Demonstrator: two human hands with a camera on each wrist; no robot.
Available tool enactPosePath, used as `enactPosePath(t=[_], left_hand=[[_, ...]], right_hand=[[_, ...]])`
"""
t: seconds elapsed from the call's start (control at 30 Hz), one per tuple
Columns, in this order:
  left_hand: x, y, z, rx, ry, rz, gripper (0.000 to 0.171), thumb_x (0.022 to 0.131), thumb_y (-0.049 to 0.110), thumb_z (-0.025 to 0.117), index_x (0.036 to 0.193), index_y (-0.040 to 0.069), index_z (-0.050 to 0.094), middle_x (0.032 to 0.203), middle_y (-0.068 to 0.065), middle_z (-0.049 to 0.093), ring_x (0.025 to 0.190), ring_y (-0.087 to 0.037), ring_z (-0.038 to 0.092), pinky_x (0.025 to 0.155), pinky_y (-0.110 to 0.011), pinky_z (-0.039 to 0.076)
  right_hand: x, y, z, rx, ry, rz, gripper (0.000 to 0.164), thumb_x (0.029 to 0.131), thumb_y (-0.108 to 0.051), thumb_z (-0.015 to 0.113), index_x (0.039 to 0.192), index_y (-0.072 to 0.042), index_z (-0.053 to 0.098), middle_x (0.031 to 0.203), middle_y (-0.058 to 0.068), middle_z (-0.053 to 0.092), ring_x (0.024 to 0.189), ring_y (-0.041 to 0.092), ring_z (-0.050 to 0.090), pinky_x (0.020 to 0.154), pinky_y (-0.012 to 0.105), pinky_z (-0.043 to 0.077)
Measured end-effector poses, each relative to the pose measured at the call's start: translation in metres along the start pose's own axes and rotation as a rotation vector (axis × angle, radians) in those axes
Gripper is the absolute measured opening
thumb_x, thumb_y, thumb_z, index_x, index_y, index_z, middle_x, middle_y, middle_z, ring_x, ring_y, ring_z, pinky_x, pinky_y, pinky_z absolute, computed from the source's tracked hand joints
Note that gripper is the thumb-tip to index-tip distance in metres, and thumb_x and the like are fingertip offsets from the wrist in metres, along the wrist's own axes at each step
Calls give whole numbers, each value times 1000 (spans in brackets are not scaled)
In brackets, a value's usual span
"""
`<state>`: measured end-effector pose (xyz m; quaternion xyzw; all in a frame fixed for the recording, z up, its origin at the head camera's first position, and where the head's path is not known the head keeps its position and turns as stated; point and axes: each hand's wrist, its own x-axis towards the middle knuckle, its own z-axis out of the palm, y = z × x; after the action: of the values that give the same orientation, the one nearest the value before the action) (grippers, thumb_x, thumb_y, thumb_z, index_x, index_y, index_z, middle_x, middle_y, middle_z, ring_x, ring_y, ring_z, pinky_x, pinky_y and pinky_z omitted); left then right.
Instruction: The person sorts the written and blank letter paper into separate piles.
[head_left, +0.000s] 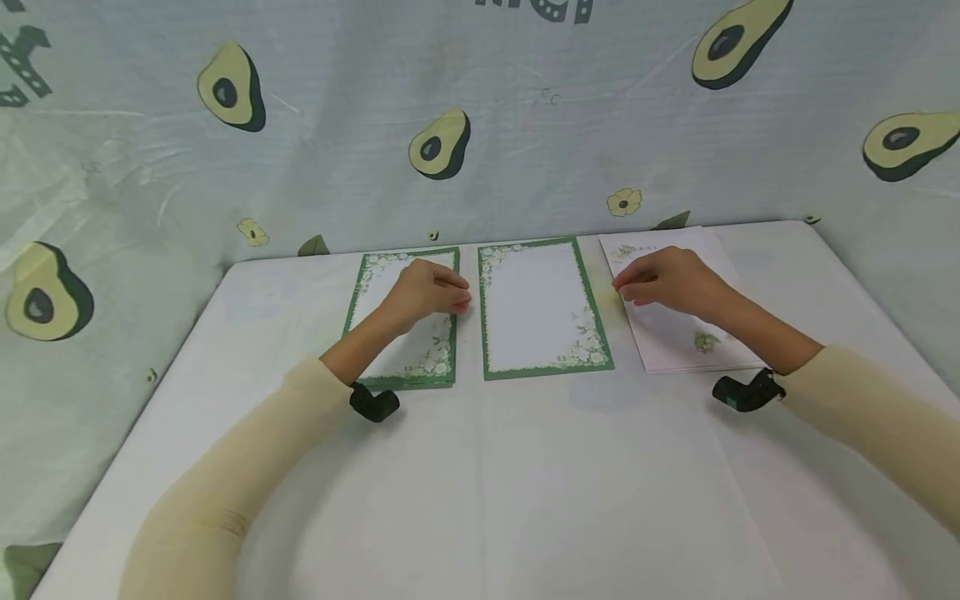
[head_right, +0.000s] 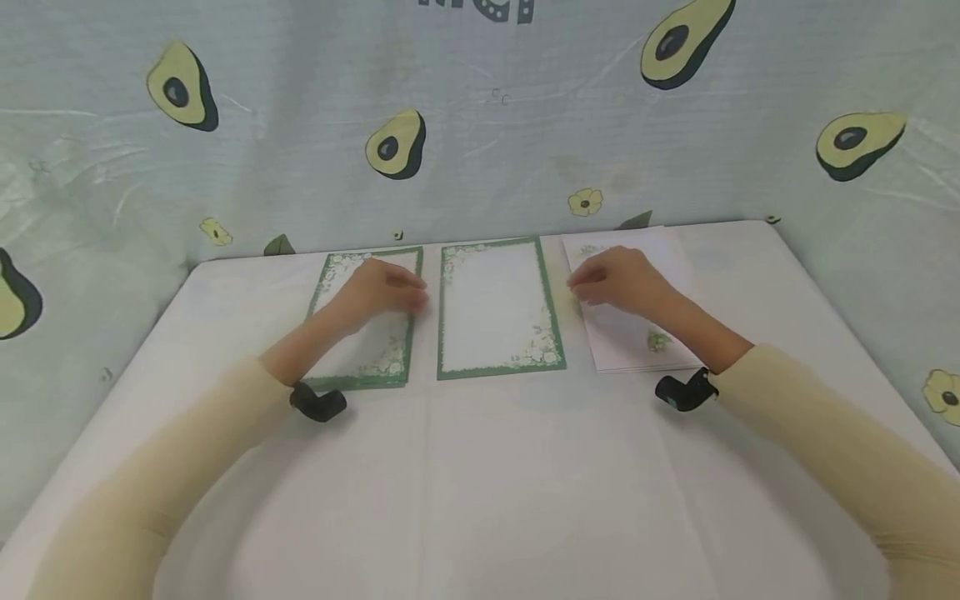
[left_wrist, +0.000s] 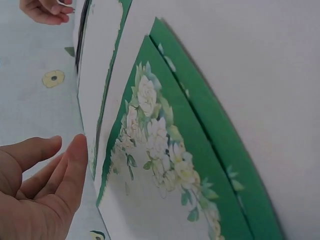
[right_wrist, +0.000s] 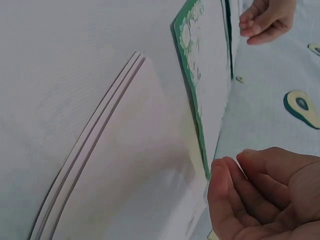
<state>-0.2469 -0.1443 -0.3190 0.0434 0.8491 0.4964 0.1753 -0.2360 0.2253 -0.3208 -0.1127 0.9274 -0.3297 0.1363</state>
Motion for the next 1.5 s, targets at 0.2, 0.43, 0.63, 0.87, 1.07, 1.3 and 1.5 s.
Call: enactPosePath(t=[0.2,0.43,0.63,0.87,1.07,1.3,1.5], left_hand=[[4,-12,9,23,-28,12,32,99,3,66,128,-8,62,120,-24,67,103,-33,72,89,-34,62],[10,-17,21,197,-19,40,28,100,8,65,125,-5,66,113,-18,68,99,-28,71,85,-32,60],[11,-9,25,288,6,45,29,101,16,66,123,-3,68,111,-16,72,97,-26,72,84,-35,59],[9,-4,29,259,42,31,28,100,17,69,120,-3,71,112,-17,73,97,-26,73,85,-37,60],[11,-7,32,199,53,-11,29,99,18,70,122,-1,71,113,-15,73,99,-25,73,95,-38,58],[10,0,34,30,95,-11,27,97,12,72,120,-1,68,113,-17,72,96,-28,73,91,-37,59],[11,-2,37,-115,113,-29,23,95,4,73,115,-4,69,109,-18,72,85,-22,73,83,-32,63]], right_hand=[[15,-6,17,-35,-33,-35,24,99,-16,68,118,-3,73,108,12,74,92,22,71,78,38,57],[26,-11,26,-20,-80,13,29,97,-13,68,119,6,70,98,14,76,82,19,72,74,35,59],[32,-12,24,7,-74,72,32,97,-16,69,121,6,69,93,10,76,79,13,70,73,30,57],[36,-13,22,103,-98,117,33,98,-15,70,123,6,68,92,10,75,75,11,71,70,26,56],[34,-11,25,106,-81,126,32,97,-16,70,122,5,69,94,9,73,76,10,69,70,26,54],[29,-7,24,154,-23,118,32,96,-17,71,121,3,69,105,14,73,80,10,71,73,26,55],[27,-2,25,330,-68,136,39,98,-14,69,129,9,62,123,21,66,93,13,72,86,30,62]])
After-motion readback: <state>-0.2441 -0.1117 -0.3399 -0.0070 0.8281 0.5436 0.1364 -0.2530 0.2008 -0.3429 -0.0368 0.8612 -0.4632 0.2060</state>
